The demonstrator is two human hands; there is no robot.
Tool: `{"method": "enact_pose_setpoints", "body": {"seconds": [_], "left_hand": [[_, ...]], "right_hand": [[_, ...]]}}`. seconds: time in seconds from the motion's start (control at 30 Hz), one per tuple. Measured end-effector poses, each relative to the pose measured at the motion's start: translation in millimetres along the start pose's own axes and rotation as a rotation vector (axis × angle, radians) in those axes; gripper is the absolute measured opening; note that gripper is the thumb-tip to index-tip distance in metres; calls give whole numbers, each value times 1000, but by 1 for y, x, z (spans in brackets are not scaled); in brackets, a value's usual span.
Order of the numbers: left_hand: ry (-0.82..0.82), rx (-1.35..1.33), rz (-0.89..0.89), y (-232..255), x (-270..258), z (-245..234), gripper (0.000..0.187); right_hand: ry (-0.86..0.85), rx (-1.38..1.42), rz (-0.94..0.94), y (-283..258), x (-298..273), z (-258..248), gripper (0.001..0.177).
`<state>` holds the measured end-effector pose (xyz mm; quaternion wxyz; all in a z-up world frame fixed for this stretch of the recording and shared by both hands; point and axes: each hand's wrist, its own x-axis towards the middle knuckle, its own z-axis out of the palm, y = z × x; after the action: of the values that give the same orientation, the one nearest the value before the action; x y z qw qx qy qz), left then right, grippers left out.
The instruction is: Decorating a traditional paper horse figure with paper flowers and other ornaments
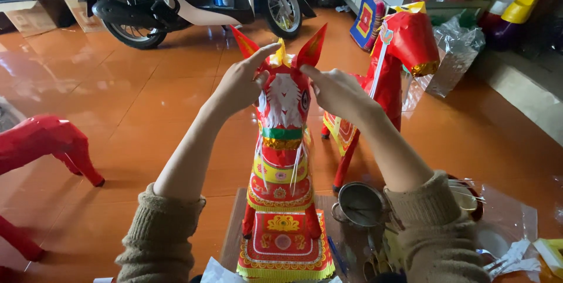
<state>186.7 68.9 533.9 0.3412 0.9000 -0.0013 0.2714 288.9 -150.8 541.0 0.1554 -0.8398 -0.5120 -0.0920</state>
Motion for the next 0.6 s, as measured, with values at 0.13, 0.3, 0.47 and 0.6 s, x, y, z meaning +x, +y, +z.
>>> {"method": "enact_pose_setpoints", "body": {"seconds": [0.13, 0.3, 0.47, 0.6], "left_hand": [[5, 19, 1, 22, -12, -8, 52], [-5, 28, 15, 39, -21, -15, 49], [7, 30, 48, -7, -4, -3, 51], [-35, 1168, 182, 6, -4, 8, 64]], "right_hand": [[-80, 321, 57, 15, 22, 9, 47], [-121, 488, 171, 1, 20, 3, 48], [-25, 155, 1, 5, 23, 10, 45], [-100, 306, 102, 4, 26, 9, 40]]}}
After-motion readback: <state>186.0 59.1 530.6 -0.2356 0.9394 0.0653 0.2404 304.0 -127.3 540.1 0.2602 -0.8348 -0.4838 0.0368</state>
